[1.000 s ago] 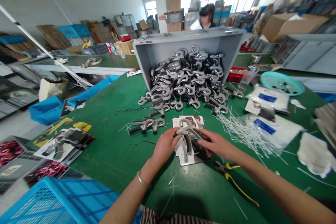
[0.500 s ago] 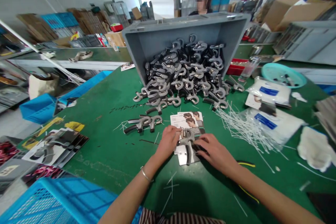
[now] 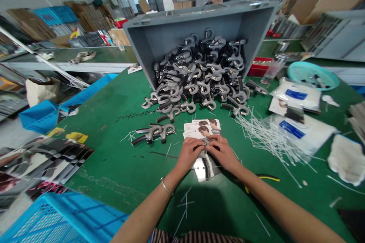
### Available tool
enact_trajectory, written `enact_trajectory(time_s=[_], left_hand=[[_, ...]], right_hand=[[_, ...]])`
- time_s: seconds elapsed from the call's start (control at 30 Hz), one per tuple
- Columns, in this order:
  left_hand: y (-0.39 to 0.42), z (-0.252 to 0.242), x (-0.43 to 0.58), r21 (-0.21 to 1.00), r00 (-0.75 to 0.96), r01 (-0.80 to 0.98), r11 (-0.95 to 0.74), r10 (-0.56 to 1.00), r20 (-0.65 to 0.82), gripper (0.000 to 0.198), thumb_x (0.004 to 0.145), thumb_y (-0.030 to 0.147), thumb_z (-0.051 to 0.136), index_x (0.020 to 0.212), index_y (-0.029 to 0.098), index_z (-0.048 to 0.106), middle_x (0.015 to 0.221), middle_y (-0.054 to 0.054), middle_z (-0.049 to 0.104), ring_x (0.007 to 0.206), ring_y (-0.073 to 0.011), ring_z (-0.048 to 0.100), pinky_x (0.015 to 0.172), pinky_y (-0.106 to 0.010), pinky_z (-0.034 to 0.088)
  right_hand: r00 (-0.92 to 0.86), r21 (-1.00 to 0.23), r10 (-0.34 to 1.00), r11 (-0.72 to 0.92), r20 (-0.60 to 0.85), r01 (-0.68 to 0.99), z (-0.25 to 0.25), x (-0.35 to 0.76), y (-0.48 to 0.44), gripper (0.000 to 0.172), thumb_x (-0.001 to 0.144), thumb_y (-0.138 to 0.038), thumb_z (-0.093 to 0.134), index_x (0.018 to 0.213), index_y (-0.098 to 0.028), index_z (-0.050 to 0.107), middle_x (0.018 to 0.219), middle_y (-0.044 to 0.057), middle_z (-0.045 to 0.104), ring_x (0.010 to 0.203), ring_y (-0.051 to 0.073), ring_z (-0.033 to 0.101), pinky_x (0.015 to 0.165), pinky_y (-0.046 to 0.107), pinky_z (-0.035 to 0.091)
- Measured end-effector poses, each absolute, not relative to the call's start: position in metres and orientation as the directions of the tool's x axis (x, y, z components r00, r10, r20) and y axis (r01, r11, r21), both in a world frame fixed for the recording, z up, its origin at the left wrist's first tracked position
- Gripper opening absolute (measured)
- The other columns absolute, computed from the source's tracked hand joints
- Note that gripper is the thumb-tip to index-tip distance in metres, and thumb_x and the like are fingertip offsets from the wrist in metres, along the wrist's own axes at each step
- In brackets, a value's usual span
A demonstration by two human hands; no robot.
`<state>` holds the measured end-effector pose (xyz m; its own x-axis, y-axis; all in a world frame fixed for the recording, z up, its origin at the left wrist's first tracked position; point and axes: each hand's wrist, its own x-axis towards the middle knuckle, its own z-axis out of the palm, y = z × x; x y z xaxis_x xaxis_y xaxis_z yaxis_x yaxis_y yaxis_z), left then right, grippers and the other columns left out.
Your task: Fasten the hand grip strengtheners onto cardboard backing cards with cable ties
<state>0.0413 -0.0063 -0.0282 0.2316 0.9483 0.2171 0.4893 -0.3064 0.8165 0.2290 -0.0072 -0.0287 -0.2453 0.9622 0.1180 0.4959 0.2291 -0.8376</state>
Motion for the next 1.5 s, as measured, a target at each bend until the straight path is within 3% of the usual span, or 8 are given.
enact_trajectory(time_s=[0.17,0.63,0.9,1.07,1.23,1.4,1.5], left_hand=[[-0.005,-0.030,0.041,0.815,0.236,0.485,-0.318,0.945,0.228,0.011,0.089,0.025,0.064,0.093,0.023,0.075,0.097,-0.003,0.076,0.097,-0.0213,0.062,0.095,-0.039,0.041],[-0.007,-0.032,0.042,0.804,0.231,0.496,-0.329,0.942,0.243,0.013,0.090,0.027,0.062,0.091,0.023,0.074,0.097,-0.004,0.076,0.096,-0.0209,0.063,0.094,-0.039,0.042],[-0.019,-0.019,0.037,0.656,0.402,0.604,-0.452,0.884,0.238,0.020,0.095,0.027,0.055,0.102,0.024,0.073,0.105,-0.005,0.073,0.105,-0.0242,0.057,0.094,-0.041,0.038],[-0.015,-0.002,0.041,0.737,0.232,0.601,-0.309,0.950,0.209,0.013,0.091,0.029,0.060,0.086,0.022,0.070,0.089,-0.003,0.071,0.093,-0.0219,0.059,0.088,-0.038,0.040],[-0.028,0.004,0.058,0.593,0.272,0.696,-0.405,0.913,0.303,0.014,0.094,0.025,0.056,0.087,0.018,0.065,0.086,-0.005,0.067,0.092,-0.0231,0.055,0.087,-0.039,0.038],[-0.050,-0.012,0.068,0.418,0.456,0.702,-0.576,0.815,0.358,0.018,0.096,0.018,0.047,0.090,0.017,0.064,0.088,-0.008,0.064,0.088,-0.0243,0.053,0.084,-0.042,0.039],[-0.049,-0.016,0.062,0.542,0.373,0.660,-0.520,0.853,0.364,0.015,0.095,0.020,0.050,0.086,0.018,0.062,0.086,-0.006,0.064,0.086,-0.0222,0.055,0.083,-0.039,0.041]], right_hand=[[-0.327,-0.822,0.942,0.247,0.078,0.514,-0.029,0.231,-0.014,0.019,0.089,-0.035,0.062,0.076,-0.024,0.070,0.129,0.005,0.056,0.120,0.027,0.046,0.105,0.047,0.034],[-0.312,-0.829,0.947,0.234,0.075,0.508,-0.026,0.229,-0.013,0.018,0.087,-0.036,0.061,0.077,-0.024,0.071,0.126,0.006,0.059,0.118,0.029,0.049,0.103,0.050,0.035],[-0.269,-0.855,0.962,0.184,0.055,0.485,-0.027,0.228,-0.014,0.018,0.087,-0.036,0.061,0.077,-0.024,0.071,0.124,0.006,0.061,0.118,0.028,0.049,0.104,0.048,0.034],[-0.278,-0.868,0.957,0.208,0.085,0.451,-0.031,0.228,-0.014,0.013,0.088,-0.033,0.059,0.086,-0.024,0.069,0.125,0.006,0.060,0.118,0.026,0.049,0.105,0.046,0.034],[-0.180,-0.909,0.979,0.164,0.101,0.384,-0.043,0.226,-0.014,0.019,0.086,-0.028,0.057,0.103,-0.024,0.063,0.119,0.007,0.062,0.111,0.025,0.053,0.095,0.041,0.041],[-0.090,-0.932,0.990,0.134,0.110,0.337,-0.048,0.220,-0.015,0.021,0.080,-0.025,0.057,0.100,-0.023,0.063,0.111,0.006,0.063,0.103,0.024,0.055,0.089,0.038,0.044],[-0.062,-0.931,0.991,0.130,0.116,0.341,-0.048,0.216,-0.016,0.021,0.079,-0.025,0.057,0.099,-0.022,0.064,0.111,0.007,0.063,0.105,0.025,0.054,0.091,0.040,0.043]])
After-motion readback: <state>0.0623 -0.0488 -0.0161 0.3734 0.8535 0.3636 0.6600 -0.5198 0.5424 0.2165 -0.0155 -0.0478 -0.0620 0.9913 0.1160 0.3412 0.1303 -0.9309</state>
